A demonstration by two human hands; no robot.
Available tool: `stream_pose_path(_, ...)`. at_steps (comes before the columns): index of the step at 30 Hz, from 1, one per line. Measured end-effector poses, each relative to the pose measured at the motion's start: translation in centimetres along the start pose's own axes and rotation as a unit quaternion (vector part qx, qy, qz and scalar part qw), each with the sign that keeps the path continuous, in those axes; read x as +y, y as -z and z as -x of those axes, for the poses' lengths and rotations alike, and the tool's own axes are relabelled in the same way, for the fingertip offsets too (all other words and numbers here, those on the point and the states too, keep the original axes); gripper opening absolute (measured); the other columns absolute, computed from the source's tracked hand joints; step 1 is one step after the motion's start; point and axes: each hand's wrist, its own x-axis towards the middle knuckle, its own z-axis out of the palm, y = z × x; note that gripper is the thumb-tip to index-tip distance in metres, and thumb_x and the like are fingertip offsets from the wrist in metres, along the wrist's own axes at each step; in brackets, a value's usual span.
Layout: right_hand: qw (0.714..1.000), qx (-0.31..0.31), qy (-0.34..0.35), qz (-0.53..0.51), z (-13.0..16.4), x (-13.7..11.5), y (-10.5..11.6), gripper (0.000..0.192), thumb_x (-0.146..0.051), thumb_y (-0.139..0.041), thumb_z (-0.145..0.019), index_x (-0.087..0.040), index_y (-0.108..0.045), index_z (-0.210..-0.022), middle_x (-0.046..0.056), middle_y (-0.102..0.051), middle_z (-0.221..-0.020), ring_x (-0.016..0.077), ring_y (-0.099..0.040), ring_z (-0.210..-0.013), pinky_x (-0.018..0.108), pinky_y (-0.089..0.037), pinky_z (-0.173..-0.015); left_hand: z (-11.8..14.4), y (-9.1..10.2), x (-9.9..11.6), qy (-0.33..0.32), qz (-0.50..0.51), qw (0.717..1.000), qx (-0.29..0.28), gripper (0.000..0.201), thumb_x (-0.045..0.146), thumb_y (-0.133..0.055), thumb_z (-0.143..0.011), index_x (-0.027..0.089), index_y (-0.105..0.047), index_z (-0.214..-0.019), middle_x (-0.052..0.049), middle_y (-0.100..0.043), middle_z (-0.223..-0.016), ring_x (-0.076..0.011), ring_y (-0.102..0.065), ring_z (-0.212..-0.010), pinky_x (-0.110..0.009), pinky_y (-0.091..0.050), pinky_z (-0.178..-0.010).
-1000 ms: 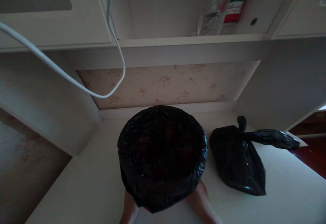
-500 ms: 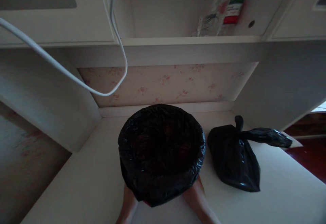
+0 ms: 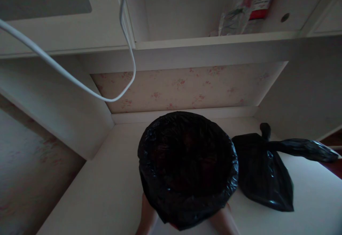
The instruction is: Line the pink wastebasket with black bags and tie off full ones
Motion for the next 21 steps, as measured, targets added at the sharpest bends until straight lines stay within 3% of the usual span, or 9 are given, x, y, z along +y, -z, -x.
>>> stream_pose_path(6,1.000,-0.018,-0.006,-0.023,-0.5,3.2,-0.4,0.071,-0.059,-0.053,-0.089,-0.014,-0.064,-0.144,0.020,-0.059,-0.153,0.0458,-0.053,-0.142,0.059,-0.054,-0.107,0.8,-2.1,-1.4,0.103,0.140,0.983,0.064,0.039,0.047,-0.051,-0.101,0.024,-0.077,-0.120,-0.009,-0.083,-0.086,-0.0305,-0.079,-0.082,-0.045,-0.067,-0.070)
stream_pose_path(10,0.993,-0.065,0.018,-0.100,-1.2,5.7,-0.3,0.065,-0.060,-0.062,-0.084,-0.015,-0.074,-0.129,0.019,-0.071,-0.138,0.0425,-0.061,-0.135,0.051,-0.053,-0.111,-0.2,-2.3,-2.3,0.130,0.195,0.963,0.129,0.060,0.068,-0.058,-0.091,0.022,-0.074,-0.126,-0.015,-0.082,-0.109,-0.0367,-0.076,-0.107,-0.053,-0.063,-0.092)
stream_pose_path(12,0.986,-0.045,0.006,-0.162,-1.2,6.0,0.0,0.069,-0.061,-0.063,-0.086,-0.016,-0.067,-0.138,0.018,-0.069,-0.141,0.0403,-0.060,-0.137,0.052,-0.049,-0.115,-0.9,-1.9,-2.2,0.140,0.238,0.945,0.175,0.072,0.074,-0.068,-0.081,0.023,-0.071,-0.131,-0.016,-0.077,-0.124,-0.0395,-0.070,-0.122,-0.056,-0.058,-0.103)
stream_pose_path(15,0.968,0.011,0.007,-0.251,-1.1,5.1,0.8,0.082,-0.062,-0.062,-0.091,-0.020,-0.043,-0.160,0.016,-0.048,-0.163,0.0362,-0.044,-0.152,0.055,-0.036,-0.125,-1.2,-1.2,-0.6,0.147,0.326,0.901,0.247,0.095,0.074,-0.079,-0.070,0.027,-0.057,-0.149,-0.014,-0.072,-0.137,-0.0400,-0.064,-0.131,-0.054,-0.057,-0.105)
stream_pose_path(17,0.957,0.012,0.019,-0.290,-1.0,4.1,1.6,0.086,-0.061,-0.062,-0.094,-0.025,-0.031,-0.166,0.013,-0.035,-0.171,0.0337,-0.034,-0.158,0.055,-0.031,-0.127,-0.9,-0.6,1.2,0.144,0.368,0.878,0.270,0.103,0.070,-0.080,-0.075,0.032,-0.040,-0.161,-0.012,-0.068,-0.143,-0.0375,-0.062,-0.135,-0.049,-0.058,-0.104)
stream_pose_path(19,0.954,0.011,0.033,-0.298,-1.0,3.1,2.4,0.085,-0.060,-0.062,-0.095,-0.028,-0.029,-0.166,0.011,-0.031,-0.173,0.0328,-0.027,-0.160,0.056,-0.028,-0.128,-0.5,0.0,3.0,0.143,0.388,0.868,0.274,0.104,0.066,-0.079,-0.079,0.035,-0.030,-0.165,-0.012,-0.066,-0.147,-0.0354,-0.061,-0.138,-0.046,-0.057,-0.106)
stream_pose_path(21,0.954,0.030,0.060,-0.293,-1.1,2.1,3.3,0.084,-0.060,-0.063,-0.095,-0.030,-0.031,-0.166,0.011,-0.032,-0.173,0.0337,-0.023,-0.161,0.057,-0.026,-0.129,-0.2,0.8,4.5,0.140,0.374,0.877,0.268,0.101,0.065,-0.077,-0.083,0.035,-0.028,-0.166,-0.012,-0.066,-0.148,-0.0337,-0.060,-0.139,-0.044,-0.053,-0.111)
